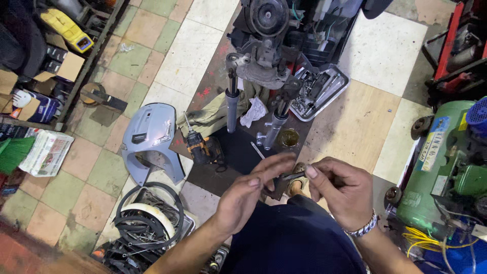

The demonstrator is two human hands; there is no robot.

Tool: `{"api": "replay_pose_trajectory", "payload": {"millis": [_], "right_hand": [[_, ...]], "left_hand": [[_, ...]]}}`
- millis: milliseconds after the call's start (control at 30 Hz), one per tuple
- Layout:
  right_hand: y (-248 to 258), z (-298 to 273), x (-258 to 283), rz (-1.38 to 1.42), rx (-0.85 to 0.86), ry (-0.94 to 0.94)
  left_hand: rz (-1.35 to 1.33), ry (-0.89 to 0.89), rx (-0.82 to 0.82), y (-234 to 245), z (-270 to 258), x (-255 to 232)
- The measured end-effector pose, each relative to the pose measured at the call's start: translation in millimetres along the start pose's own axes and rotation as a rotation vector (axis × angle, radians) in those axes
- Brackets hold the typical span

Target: The person uses a power drill to remove bolts from a motorcycle component, replaces a silver fork-like part, and applies grease to small metal pins before reassembling the unit.

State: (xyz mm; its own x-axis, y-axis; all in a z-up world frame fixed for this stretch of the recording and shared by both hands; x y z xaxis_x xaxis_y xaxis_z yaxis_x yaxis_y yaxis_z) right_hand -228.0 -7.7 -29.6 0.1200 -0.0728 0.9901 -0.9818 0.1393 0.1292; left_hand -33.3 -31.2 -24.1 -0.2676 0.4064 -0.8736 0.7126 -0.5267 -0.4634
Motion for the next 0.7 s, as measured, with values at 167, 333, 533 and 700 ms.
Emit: {"api": "replay_pose_trajectory", "payload": {"millis": [167, 333, 533, 700], "right_hand": [[-4, 4, 0, 0.023, -0.020, -0.011], [4, 11, -13, 0.178, -0.069, -0.049], [18, 38, -26, 0.126, -0.162, 0.051], [4, 69, -56, 0.052, -0.261, 0.115]], "left_hand": [[0.006, -0.080, 0.053, -1, -5, 3], [0.293, -0.131, 0.007, 7, -9, 0], [0.294, -0.087, -0.184, 38, 2, 23], [0.060, 0.057, -0.575, 113, 61, 104]]}}
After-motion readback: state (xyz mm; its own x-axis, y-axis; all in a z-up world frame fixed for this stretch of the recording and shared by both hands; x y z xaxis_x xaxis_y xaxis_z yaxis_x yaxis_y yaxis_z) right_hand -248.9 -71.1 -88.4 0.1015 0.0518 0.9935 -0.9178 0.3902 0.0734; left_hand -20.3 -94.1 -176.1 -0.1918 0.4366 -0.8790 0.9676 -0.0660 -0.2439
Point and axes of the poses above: each hand's wrist, its own z-axis towards the middle knuckle, its own y-axis out of the back of the hand, x = y × z, the point moved 6 cm from there along z, towards the middle knuckle, and after that the axes turned 6 degrees about y, right-handed, at the moved point
